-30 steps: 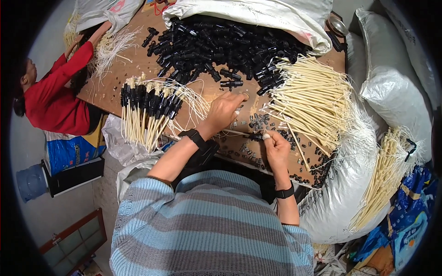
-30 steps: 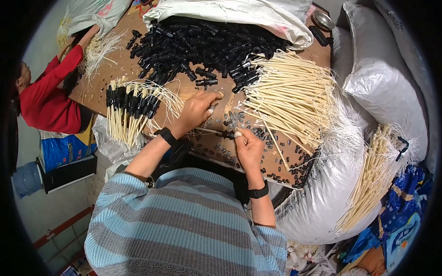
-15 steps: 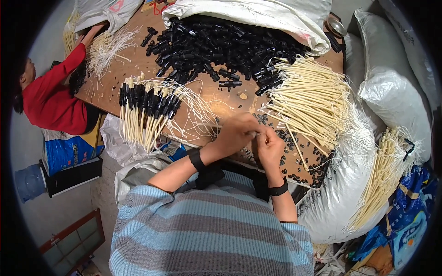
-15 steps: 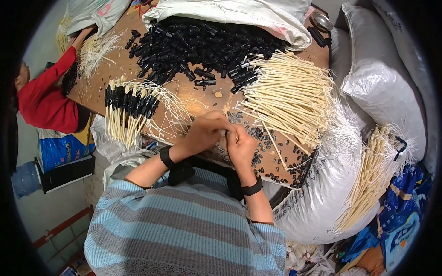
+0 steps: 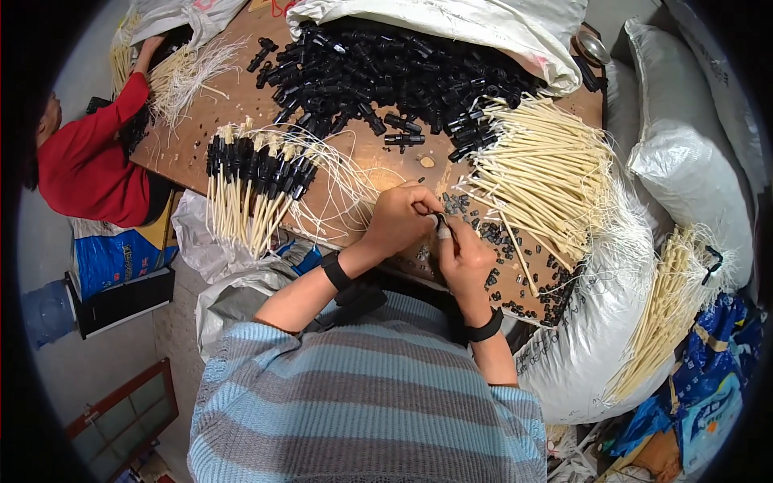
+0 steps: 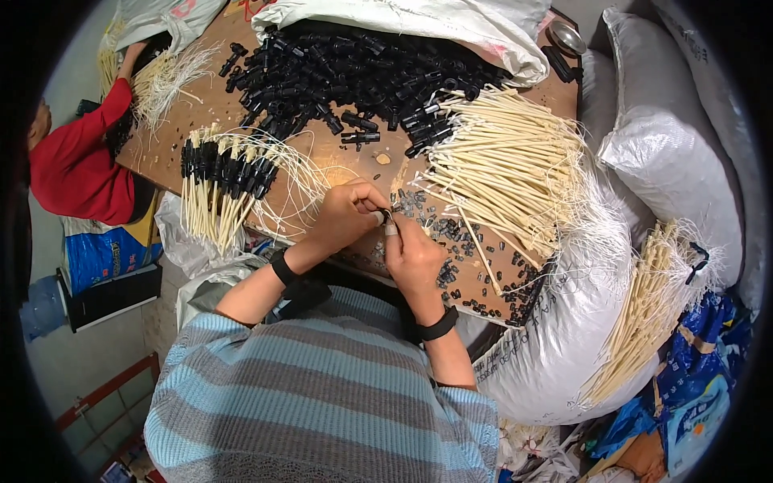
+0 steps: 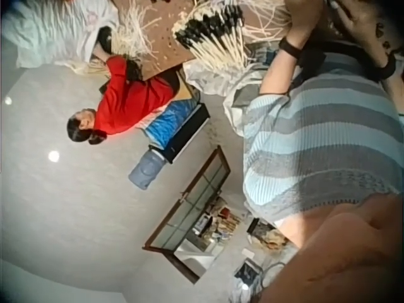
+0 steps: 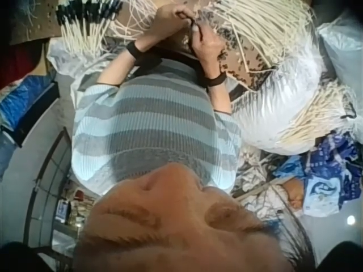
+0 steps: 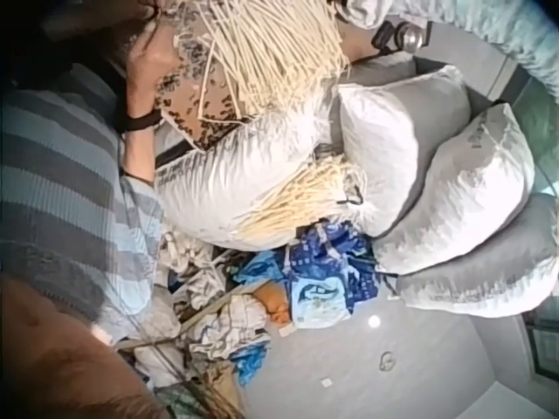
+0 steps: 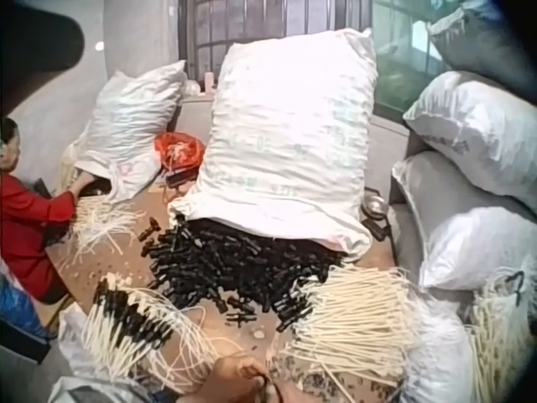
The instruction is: The person assembles components by hand, threading a white cord through a black plastic part and sliding a small metal clip onto the cord. They then press the clip into the plastic component and place the finished assembly onto a pile.
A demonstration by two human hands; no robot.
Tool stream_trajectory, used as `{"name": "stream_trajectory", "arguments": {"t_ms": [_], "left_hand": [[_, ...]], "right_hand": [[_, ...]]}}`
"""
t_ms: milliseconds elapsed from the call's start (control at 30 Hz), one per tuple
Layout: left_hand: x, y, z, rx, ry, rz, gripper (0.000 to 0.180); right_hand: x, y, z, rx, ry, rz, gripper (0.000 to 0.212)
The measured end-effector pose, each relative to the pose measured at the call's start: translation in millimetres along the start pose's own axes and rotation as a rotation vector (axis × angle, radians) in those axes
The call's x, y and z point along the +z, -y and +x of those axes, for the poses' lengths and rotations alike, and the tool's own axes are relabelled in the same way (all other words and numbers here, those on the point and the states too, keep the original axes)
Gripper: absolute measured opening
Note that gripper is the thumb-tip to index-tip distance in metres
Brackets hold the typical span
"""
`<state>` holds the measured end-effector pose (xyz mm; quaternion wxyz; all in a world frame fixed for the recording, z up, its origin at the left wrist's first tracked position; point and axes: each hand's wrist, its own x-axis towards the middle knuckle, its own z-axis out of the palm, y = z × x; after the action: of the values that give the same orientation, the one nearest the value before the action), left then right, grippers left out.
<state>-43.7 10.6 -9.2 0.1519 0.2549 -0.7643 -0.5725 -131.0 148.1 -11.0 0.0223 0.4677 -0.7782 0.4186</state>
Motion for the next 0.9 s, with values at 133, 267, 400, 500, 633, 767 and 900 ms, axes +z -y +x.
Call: {"name": "stream_trajectory", "arguments": {"t_ms": [133, 267, 400, 500, 633, 767, 900], "left_hand": [[-4, -3, 8, 0.321, -0.111, 0.133, 0.025], [-6, -14, 1, 0.483, 0.071, 0.214, 0.035], [-15, -1, 2, 0.39, 0.104, 0.247, 0.036], [-17, 5, -1, 0.335, 0.119, 0.268, 0.035], [-14, -6, -9, 0.42, -0.002, 0.428, 0.031], [-20, -6, -21, 0.586, 0.102, 0.824, 0.028], [-41, 1, -30, 0.487, -0.016, 0.758, 0.026]], "right_hand": [[-6, 1, -1, 0.558, 0.081, 0.794, 0.012], [-20, -19, 4, 0.725, 0.157, 1.656, 0.017], [-17, -9, 5, 0.244, 0.161, 0.552, 0.023], [-25, -4, 12, -0.05, 0.243, 0.109, 0.027], [-19, -2, 14, 0.154, 0.238, 0.163, 0.016], [-11, 0, 19, 0.575, 0.43, 0.469, 0.018], [6, 21, 18, 0.3, 0.192, 0.448, 0.026]]}}
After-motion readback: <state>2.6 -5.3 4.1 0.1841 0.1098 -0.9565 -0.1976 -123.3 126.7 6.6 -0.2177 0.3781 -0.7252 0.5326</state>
